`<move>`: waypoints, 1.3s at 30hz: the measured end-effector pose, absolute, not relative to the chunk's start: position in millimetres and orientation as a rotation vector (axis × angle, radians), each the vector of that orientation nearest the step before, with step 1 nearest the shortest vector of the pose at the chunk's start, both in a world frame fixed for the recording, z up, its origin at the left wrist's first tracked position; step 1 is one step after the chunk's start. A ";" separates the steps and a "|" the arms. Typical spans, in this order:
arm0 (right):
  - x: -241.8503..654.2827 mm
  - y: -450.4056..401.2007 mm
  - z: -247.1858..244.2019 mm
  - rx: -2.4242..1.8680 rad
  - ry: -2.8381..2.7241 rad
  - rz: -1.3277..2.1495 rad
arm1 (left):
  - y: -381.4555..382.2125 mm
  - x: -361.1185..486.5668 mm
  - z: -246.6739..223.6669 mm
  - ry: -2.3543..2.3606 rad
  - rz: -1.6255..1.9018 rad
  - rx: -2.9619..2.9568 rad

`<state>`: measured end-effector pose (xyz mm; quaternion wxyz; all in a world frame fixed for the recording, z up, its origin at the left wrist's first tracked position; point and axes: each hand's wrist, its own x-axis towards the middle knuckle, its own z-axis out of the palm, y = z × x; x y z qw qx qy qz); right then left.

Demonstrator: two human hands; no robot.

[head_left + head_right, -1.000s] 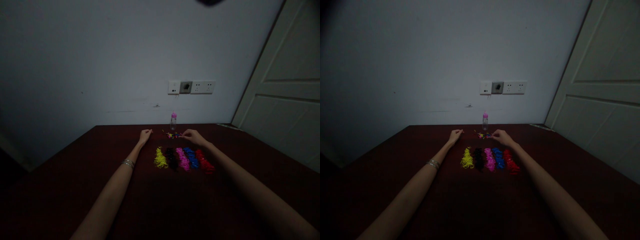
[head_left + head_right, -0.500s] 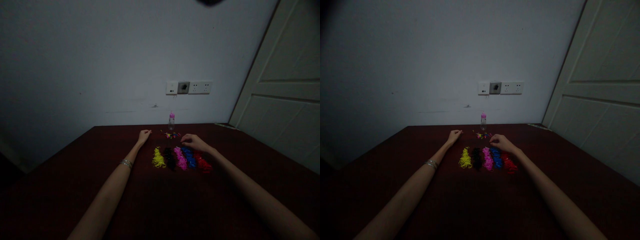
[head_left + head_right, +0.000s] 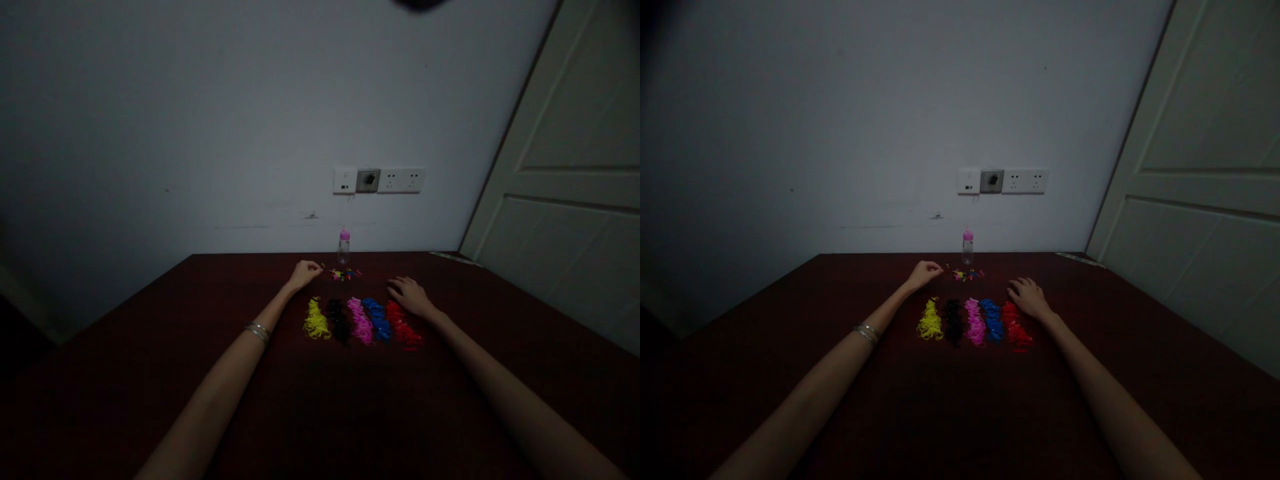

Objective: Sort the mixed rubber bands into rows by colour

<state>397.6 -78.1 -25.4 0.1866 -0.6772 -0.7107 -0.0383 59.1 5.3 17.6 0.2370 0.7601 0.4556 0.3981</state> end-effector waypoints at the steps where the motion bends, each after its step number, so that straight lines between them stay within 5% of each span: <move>1: 396.5 -78.5 -26.9 -1.920 -2.010 -0.115 | 4.1 62.5 17.1 1.257 1.046 2.116; 39: 389.8 -87.1 -18.0 -1.965 -2.012 -0.143 | -10.2 101.3 25.0 1.587 0.599 2.391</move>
